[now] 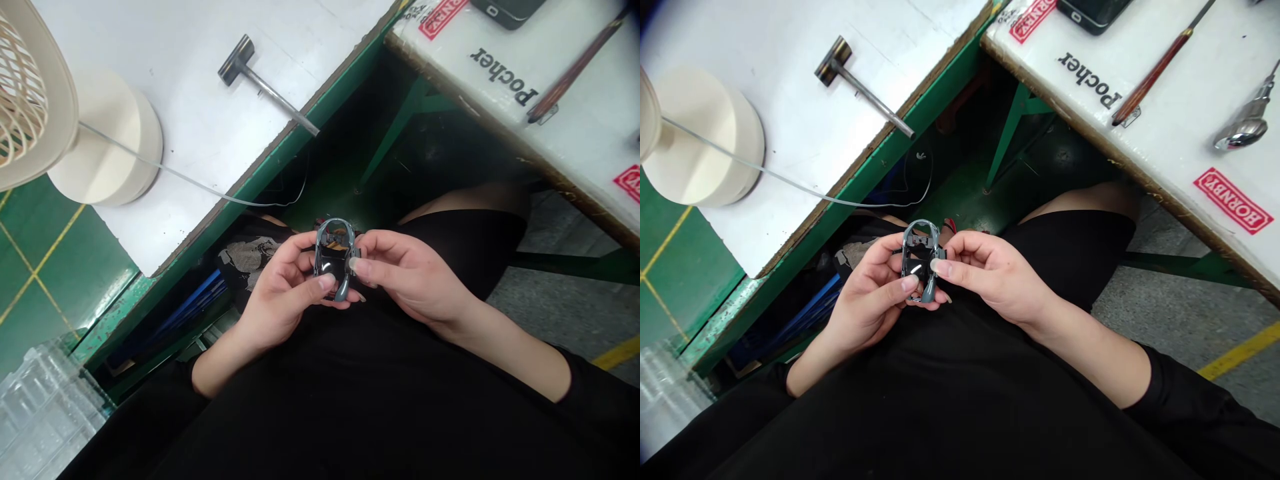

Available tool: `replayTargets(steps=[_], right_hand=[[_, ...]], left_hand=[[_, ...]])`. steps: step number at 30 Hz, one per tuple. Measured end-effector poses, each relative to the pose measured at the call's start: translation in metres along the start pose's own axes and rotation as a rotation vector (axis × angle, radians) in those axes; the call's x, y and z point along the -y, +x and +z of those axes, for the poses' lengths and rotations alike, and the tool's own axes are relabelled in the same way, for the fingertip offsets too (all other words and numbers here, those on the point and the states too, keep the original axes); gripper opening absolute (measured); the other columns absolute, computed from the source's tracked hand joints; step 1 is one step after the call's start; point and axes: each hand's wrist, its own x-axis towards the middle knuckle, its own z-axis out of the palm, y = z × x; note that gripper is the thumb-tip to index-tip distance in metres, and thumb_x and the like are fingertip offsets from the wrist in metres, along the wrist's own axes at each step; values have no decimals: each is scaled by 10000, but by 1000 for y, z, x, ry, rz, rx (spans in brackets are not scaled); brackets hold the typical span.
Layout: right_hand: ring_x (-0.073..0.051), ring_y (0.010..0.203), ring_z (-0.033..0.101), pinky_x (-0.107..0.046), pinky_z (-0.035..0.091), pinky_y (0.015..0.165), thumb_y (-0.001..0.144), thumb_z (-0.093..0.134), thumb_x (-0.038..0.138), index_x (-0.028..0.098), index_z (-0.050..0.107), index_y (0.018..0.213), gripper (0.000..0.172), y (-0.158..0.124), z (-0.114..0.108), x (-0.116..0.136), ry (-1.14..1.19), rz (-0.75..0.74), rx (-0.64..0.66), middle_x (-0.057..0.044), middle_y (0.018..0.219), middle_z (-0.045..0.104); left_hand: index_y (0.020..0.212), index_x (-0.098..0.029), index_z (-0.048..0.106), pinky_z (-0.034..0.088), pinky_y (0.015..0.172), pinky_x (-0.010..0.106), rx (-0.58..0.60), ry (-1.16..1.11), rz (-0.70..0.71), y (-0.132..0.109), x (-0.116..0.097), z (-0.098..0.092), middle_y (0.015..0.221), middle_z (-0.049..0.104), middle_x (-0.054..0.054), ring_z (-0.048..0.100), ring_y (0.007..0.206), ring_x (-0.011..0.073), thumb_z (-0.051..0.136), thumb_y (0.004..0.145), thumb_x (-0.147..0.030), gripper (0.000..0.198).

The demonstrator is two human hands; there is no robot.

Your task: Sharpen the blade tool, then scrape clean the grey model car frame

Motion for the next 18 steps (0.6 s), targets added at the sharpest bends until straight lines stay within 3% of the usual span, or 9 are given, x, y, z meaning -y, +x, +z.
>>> replayTargets(steps=[8, 14, 18], right_hand=[[-158, 693, 574, -321, 514, 666, 961, 1050, 651, 236, 793, 869, 497, 0, -1, -2, -118, -8, -34, 18, 756, 672], [-217, 854, 695, -355, 573, 776, 929, 1085, 629, 252, 806, 922, 469, 1, -1, -1, -205, -4, -50, -35, 926, 798], [-178, 755, 613, -335, 541, 724, 957, 1039, 695, 253, 803, 897, 504, 1, -1, -3, -196, -56, -50, 0, 826, 726]], left_hand=[[1537, -284, 692, 822, 849, 344, -5, -34, -25, 0, -6, 4, 1208, 915, 31, 972, 964, 265, 937, 1092, -228, 510], [1534, -282, 707, 828, 834, 327, 59, -149, -92, 1, -9, 3, 1234, 918, 35, 985, 974, 288, 927, 1098, -218, 492], [1537, -273, 702, 827, 839, 319, 60, -161, -82, 2, -8, 1, 1212, 919, 33, 985, 976, 284, 915, 1106, -205, 485]])
